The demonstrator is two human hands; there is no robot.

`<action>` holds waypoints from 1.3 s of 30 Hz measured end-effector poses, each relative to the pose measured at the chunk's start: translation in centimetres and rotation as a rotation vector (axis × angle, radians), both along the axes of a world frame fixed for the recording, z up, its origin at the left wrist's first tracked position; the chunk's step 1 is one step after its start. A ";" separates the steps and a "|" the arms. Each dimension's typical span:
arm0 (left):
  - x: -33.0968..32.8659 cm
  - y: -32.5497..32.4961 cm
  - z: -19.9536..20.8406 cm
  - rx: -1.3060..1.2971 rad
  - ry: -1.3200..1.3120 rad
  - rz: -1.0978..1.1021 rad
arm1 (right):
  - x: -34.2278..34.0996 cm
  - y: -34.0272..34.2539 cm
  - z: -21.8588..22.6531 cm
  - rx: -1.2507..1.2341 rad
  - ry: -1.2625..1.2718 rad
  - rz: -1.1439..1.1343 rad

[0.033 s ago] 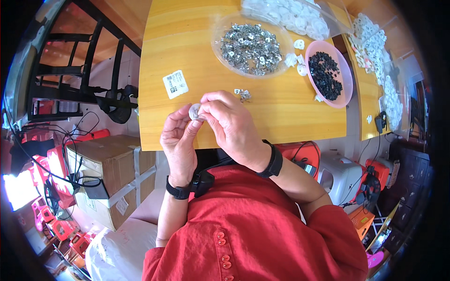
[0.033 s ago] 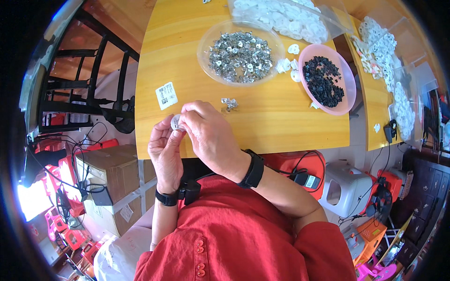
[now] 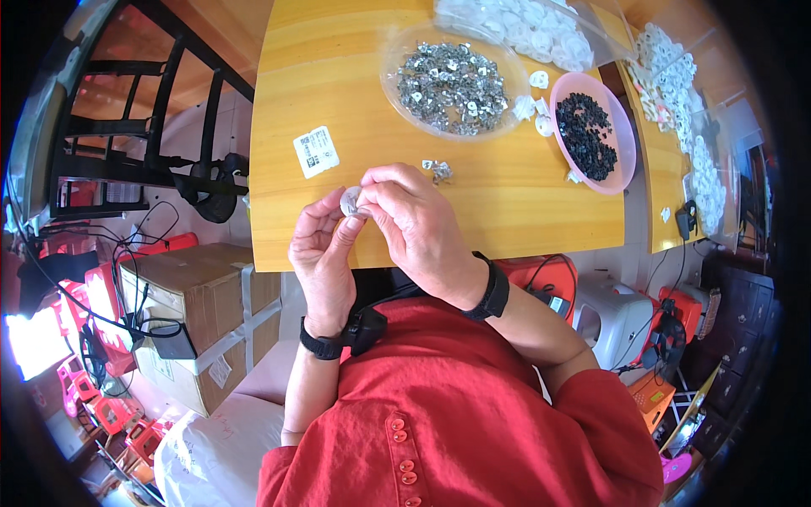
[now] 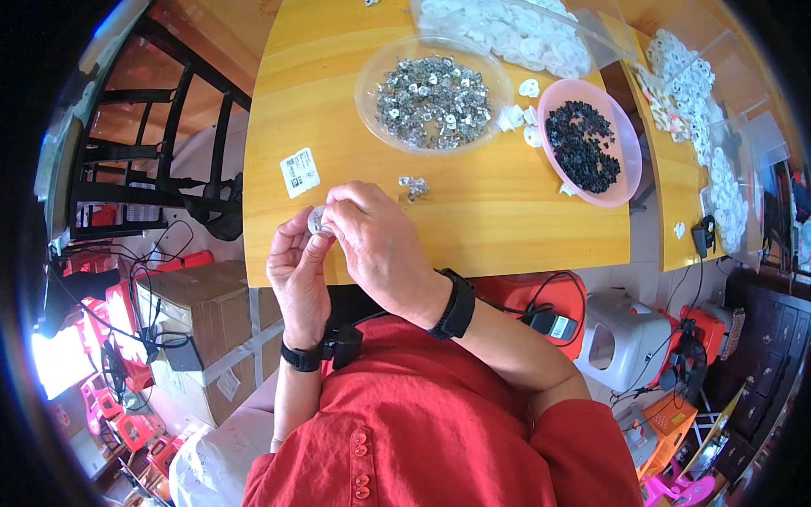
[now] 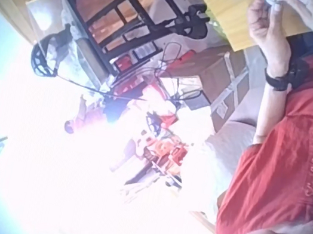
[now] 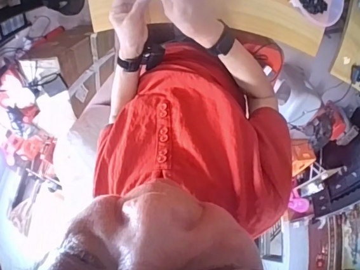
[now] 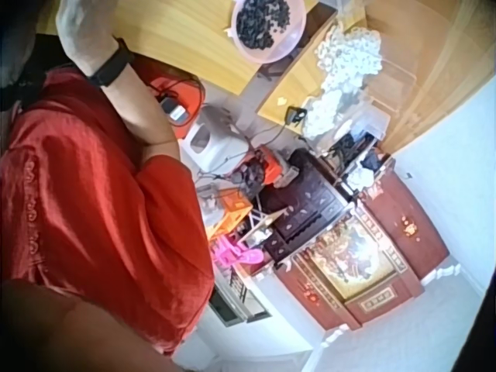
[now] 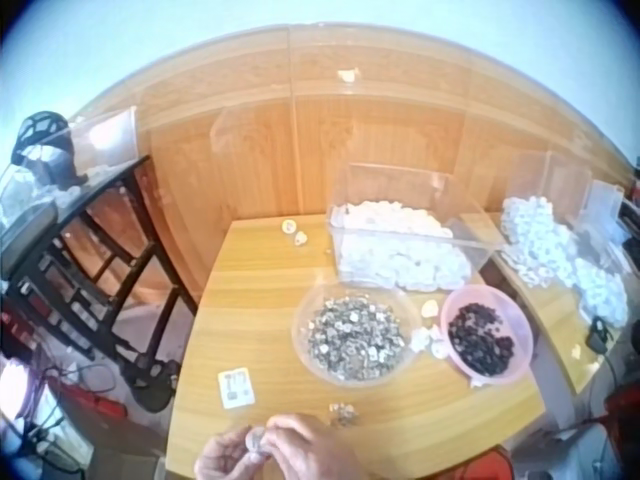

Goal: Manual assembly of small plastic and metal components at a workshop workbench.

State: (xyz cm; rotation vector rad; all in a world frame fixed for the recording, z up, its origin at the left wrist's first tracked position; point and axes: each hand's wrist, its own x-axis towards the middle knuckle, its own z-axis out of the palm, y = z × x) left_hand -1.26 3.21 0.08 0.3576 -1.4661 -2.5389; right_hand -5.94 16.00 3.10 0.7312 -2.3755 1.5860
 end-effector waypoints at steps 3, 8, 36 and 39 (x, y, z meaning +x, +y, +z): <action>0.3 0.0 -0.5 -0.037 0.002 0.008 | 0.1 0.2 0.0 0.047 0.035 0.011; 0.2 -0.1 -0.1 -0.040 -0.032 0.020 | 1.0 0.3 0.3 0.152 0.133 0.008; -0.6 -0.1 0.5 -0.105 -0.002 0.045 | -0.3 -0.3 -0.8 -0.433 -0.640 -0.048; -0.5 -0.1 0.6 -0.108 -0.023 0.000 | -0.1 0.0 -1.0 -0.327 -0.480 -0.083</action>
